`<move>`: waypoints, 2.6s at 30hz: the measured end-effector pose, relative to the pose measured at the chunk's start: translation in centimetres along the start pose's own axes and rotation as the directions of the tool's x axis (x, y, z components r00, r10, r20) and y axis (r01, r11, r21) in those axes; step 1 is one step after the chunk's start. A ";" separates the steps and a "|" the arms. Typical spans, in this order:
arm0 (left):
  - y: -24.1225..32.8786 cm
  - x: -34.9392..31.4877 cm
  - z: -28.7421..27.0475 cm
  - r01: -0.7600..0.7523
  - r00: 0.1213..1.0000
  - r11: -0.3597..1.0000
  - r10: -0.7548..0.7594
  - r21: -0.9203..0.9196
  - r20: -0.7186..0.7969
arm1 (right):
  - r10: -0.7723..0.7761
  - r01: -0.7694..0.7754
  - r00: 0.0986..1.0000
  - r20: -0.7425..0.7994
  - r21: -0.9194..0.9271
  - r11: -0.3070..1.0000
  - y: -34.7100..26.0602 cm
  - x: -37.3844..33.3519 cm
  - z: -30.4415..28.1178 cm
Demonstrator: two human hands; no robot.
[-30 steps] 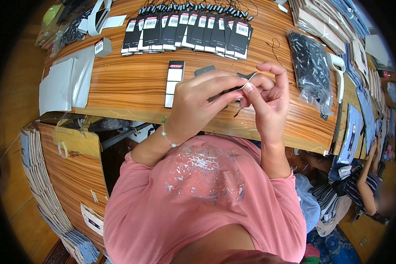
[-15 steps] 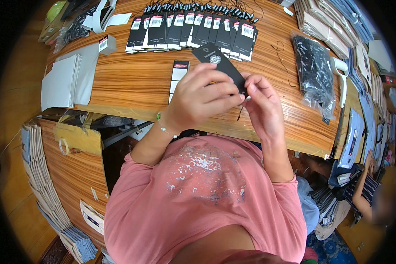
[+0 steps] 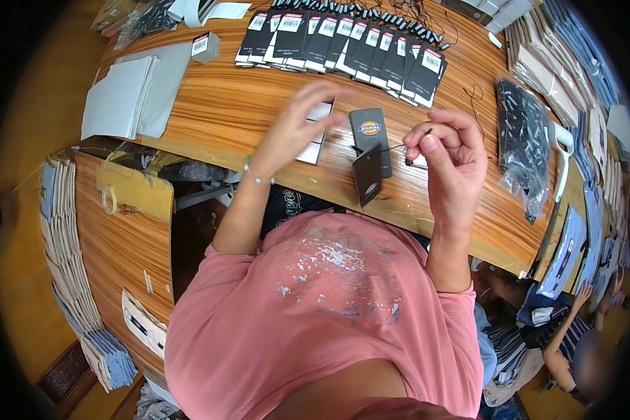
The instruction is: The person prepares clothing tags by hand, threading strings through the tags and arranging them on a table alongside a smartphone.
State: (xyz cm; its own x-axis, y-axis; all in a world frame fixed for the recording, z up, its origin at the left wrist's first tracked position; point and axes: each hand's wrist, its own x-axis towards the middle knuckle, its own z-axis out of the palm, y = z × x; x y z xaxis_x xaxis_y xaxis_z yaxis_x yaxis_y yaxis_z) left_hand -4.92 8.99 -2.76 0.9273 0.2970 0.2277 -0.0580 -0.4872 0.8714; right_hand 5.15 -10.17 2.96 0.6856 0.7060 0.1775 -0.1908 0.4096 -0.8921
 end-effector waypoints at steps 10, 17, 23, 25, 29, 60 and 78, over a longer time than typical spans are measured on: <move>-2.8 0.3 -2.0 0.031 0.991 0.882 0.033 0.469 -0.127 | 0.057 -0.059 0.998 -0.027 -0.101 0.993 0.3 -0.3 -0.5; 1.0 -0.3 -2.3 0.285 0.921 0.878 -0.362 -0.385 -0.142 | 0.144 -0.146 0.989 -0.023 -0.223 0.964 0.7 -0.4 0.3; 6.0 -0.8 0.5 0.151 0.957 0.916 -0.230 -0.372 -0.177 | -0.033 0.017 0.999 -0.028 -0.441 0.897 1.7 -0.3 1.9; 6.8 -0.8 1.6 0.070 0.973 0.947 -0.134 -0.314 -0.188 | -0.079 0.046 0.995 -0.054 -0.452 0.891 1.9 -0.4 2.0; 7.4 -1.0 2.3 0.042 0.984 0.969 -0.084 -0.245 -0.160 | -0.136 0.081 0.988 -0.079 -0.486 0.870 1.6 -0.6 1.7; 7.4 0.1 0.7 -0.612 0.754 0.589 0.636 0.528 0.165 | 0.313 -0.305 0.945 0.092 -0.092 0.948 1.2 -0.4 -1.1; 5.1 -0.7 2.0 -0.499 0.847 0.815 0.531 0.296 -0.034 | -0.213 0.209 0.975 -0.058 -0.077 0.975 -1.1 1.0 -1.3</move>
State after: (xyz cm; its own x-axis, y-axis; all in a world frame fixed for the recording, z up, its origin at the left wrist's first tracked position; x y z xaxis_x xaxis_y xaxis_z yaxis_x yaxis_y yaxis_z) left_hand -5.10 4.65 0.64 0.7422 0.0206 0.6699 -0.4004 -0.7879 0.4679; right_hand 6.94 -10.67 3.62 0.7499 0.5679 0.3395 0.0113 0.5020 -0.8648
